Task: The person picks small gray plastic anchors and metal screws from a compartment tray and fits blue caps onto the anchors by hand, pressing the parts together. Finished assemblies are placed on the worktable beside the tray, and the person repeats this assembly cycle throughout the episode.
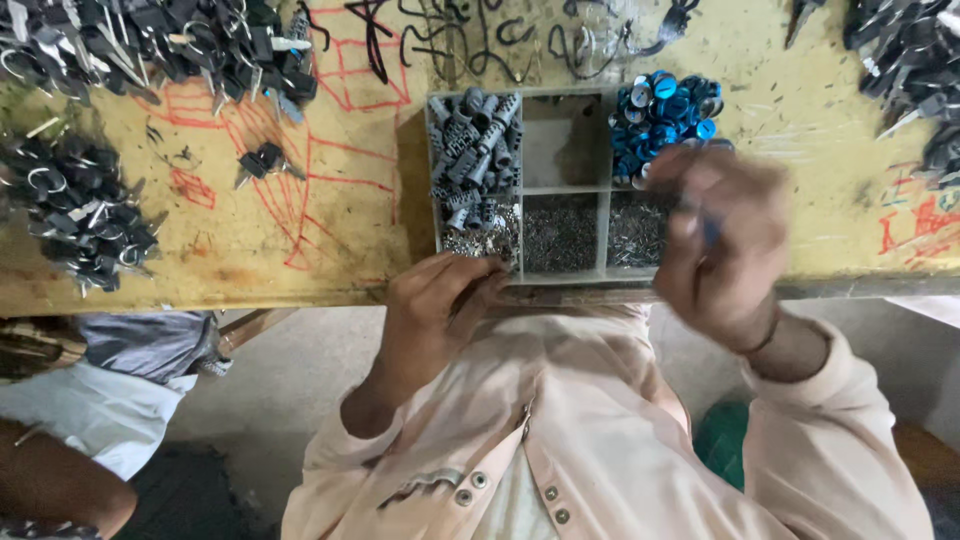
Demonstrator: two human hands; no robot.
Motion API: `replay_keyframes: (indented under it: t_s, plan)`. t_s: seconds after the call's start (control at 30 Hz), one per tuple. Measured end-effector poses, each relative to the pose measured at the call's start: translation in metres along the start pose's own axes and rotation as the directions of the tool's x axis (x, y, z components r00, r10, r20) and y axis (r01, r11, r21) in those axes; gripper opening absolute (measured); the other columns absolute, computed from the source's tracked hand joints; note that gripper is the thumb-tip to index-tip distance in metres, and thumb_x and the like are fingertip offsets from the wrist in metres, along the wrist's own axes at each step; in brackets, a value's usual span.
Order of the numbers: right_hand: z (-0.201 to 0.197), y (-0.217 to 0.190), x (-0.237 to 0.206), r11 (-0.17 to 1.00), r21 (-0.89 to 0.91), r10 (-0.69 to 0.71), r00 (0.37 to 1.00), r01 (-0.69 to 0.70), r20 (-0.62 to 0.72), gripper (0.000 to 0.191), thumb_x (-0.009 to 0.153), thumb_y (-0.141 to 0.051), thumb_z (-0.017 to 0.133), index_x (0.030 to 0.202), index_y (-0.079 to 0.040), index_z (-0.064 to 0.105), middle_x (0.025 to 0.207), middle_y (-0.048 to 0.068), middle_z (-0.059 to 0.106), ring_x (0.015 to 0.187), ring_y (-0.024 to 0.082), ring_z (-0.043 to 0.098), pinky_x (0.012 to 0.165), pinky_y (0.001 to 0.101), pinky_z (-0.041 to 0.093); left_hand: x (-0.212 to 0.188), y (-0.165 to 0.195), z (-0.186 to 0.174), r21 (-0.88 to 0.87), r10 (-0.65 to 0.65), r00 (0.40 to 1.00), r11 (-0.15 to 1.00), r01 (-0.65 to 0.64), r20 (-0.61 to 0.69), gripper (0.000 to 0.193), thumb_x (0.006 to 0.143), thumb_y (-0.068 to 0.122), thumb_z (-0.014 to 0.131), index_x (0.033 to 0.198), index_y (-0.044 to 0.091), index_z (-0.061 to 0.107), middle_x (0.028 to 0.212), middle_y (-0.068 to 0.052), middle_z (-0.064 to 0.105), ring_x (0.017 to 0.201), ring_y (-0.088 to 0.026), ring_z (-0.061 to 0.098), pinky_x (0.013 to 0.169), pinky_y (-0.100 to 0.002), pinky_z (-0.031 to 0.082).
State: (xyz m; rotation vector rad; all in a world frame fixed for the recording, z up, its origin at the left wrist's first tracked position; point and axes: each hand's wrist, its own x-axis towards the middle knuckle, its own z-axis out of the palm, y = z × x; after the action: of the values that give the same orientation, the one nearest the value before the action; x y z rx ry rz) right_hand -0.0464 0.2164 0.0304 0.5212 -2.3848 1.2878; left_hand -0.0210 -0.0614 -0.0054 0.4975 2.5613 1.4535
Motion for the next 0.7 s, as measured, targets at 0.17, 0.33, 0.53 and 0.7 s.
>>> replay_keyframes:
  t_s: [0.17,0.33,0.53,0.7]
  plan:
    - [0.038,0.008,-0.021,0.945,-0.297,0.117,0.704,0.139,0.700,0.020,0.086,-0.019,0.071,0.100,-0.007,0.064,0.084,0.006,0.060,0.080,0.027,0.065,0.064,0.0418,0.053,0.009,-0.008,0.009,0.501,-0.009,0.995,0.864,-0.043,0.102,0.017,0.089,0.011,0.070,0.105,0.007,0.069,0.086,-0.008,0.070,0.081,-0.027,0.069,0.061,-0.043,0.054]
    - [0.044,0.012,-0.015,0.922,-0.361,0.165,0.706,0.137,0.689,0.018,0.086,-0.019,0.068,0.094,-0.006,0.058,0.086,0.008,0.056,0.083,0.028,0.064,0.061,0.0427,0.051,0.005,-0.015,0.011,0.452,0.035,0.982,0.884,-0.116,0.184,0.016,0.088,0.007,0.065,0.104,0.007,0.065,0.095,-0.007,0.067,0.090,-0.026,0.068,0.071,-0.042,0.057]
    - [0.047,0.019,-0.020,0.916,-0.393,0.218,0.722,0.080,0.656,0.020,0.090,-0.018,0.067,0.095,-0.005,0.054,0.086,0.011,0.055,0.076,0.032,0.064,0.054,0.0451,0.049,0.004,-0.010,0.021,0.226,0.107,0.994,0.969,-0.096,-0.037,0.013,0.089,0.007,0.070,0.099,0.005,0.063,0.096,-0.012,0.067,0.091,-0.032,0.067,0.076,-0.045,0.055]
    - [0.050,0.024,-0.021,0.925,-0.369,0.189,0.736,0.088,0.650,0.022,0.087,-0.019,0.068,0.099,-0.006,0.055,0.088,0.011,0.056,0.073,0.032,0.065,0.052,0.0459,0.049,0.010,-0.005,0.036,-0.130,0.049,0.985,0.989,-0.071,-0.167,0.009,0.094,0.005,0.072,0.102,0.003,0.067,0.094,-0.011,0.071,0.087,-0.029,0.071,0.076,-0.039,0.057]
